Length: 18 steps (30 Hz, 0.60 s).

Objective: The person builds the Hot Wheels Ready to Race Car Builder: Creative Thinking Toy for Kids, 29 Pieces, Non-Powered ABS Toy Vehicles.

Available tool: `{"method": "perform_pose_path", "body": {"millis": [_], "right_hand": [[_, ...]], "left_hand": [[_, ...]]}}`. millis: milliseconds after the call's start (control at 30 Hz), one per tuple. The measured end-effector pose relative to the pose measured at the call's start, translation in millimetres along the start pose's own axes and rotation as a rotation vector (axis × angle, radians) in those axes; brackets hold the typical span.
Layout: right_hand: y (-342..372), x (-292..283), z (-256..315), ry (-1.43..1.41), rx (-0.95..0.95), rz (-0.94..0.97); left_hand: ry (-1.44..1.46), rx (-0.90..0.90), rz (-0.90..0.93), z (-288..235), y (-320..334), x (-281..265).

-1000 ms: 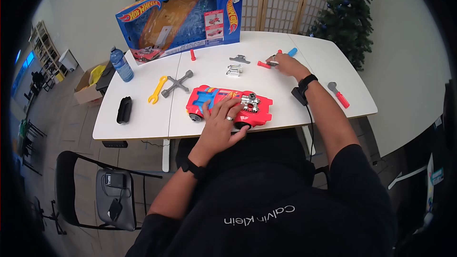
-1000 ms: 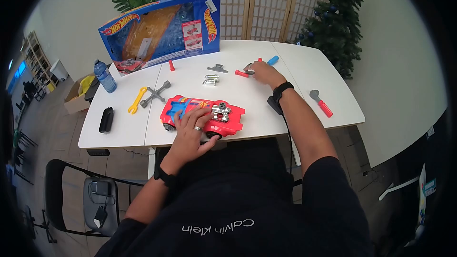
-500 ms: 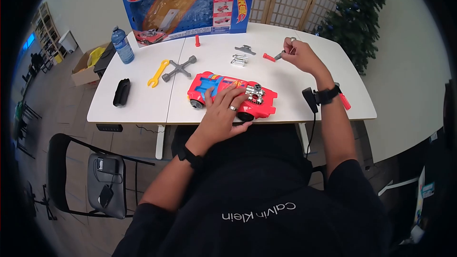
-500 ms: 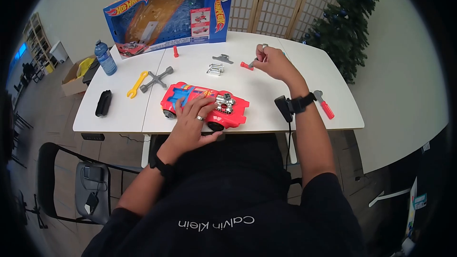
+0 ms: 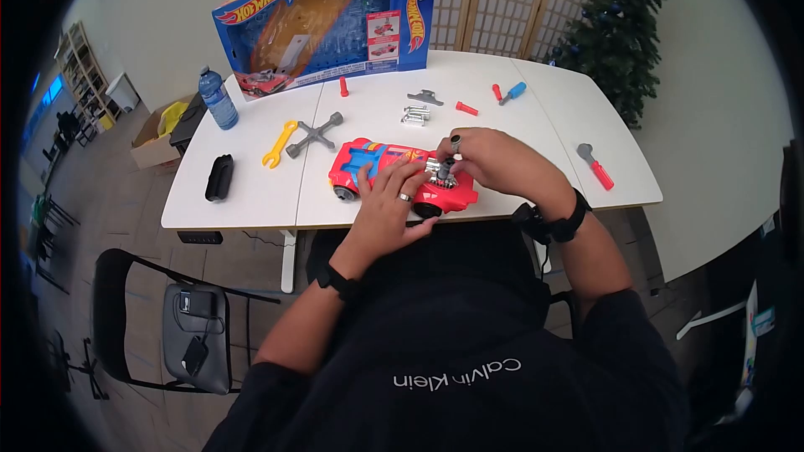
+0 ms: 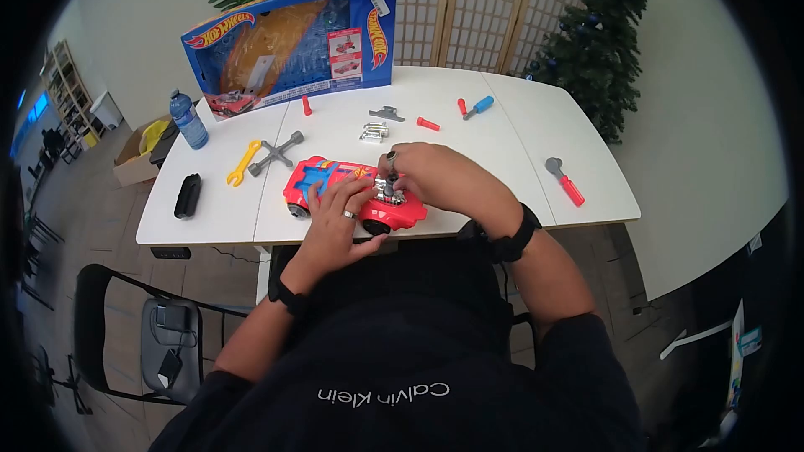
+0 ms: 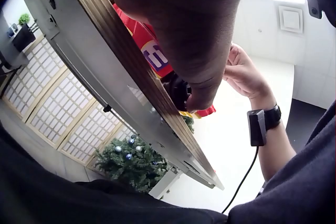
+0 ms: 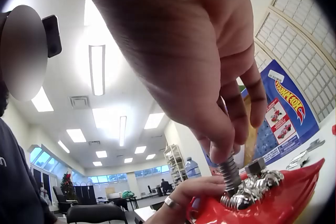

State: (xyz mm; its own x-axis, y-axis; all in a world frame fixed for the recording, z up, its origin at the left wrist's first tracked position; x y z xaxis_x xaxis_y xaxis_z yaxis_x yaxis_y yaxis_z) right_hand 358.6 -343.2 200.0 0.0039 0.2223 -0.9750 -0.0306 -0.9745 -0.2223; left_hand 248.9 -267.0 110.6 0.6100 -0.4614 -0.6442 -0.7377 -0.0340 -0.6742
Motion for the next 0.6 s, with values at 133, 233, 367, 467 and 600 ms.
{"method": "perform_pose_path", "body": {"millis": [133, 233, 367, 467, 600], "right_hand": [[-6, 19, -1, 0.090, -0.045, 0.043], [-8, 22, 1, 0.142, -0.071, -0.002], [-7, 19, -7, 0.292, 0.122, 0.108], [-6, 9, -16, 0.357, 0.228, 0.068], [2, 13, -12, 0.068, 0.068, -0.060]], "left_hand": [[-0.003, -0.001, 0.003, 0, 0, 1], [-0.005, -0.004, -0.002, -1, 1, -1], [-0.002, 0.004, -0.003, -1, 1, 0], [-0.003, 0.003, -0.003, 0, 0, 0], [-0.004, 0.004, -0.010, -1, 1, -1]]}}
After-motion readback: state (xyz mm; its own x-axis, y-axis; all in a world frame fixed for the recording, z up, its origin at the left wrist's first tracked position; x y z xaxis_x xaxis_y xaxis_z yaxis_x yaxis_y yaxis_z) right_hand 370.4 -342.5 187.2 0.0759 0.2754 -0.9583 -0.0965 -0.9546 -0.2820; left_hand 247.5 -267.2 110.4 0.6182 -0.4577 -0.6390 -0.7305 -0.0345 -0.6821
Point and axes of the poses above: each hand's wrist, its own y-axis away from the middle knuckle, its own x-axis out of the palm, z = x × y, the point moved 9 cm from there along -y, towards the middle knuckle, and after that the axes turned 13 degrees about y, right-handed, at the moved point
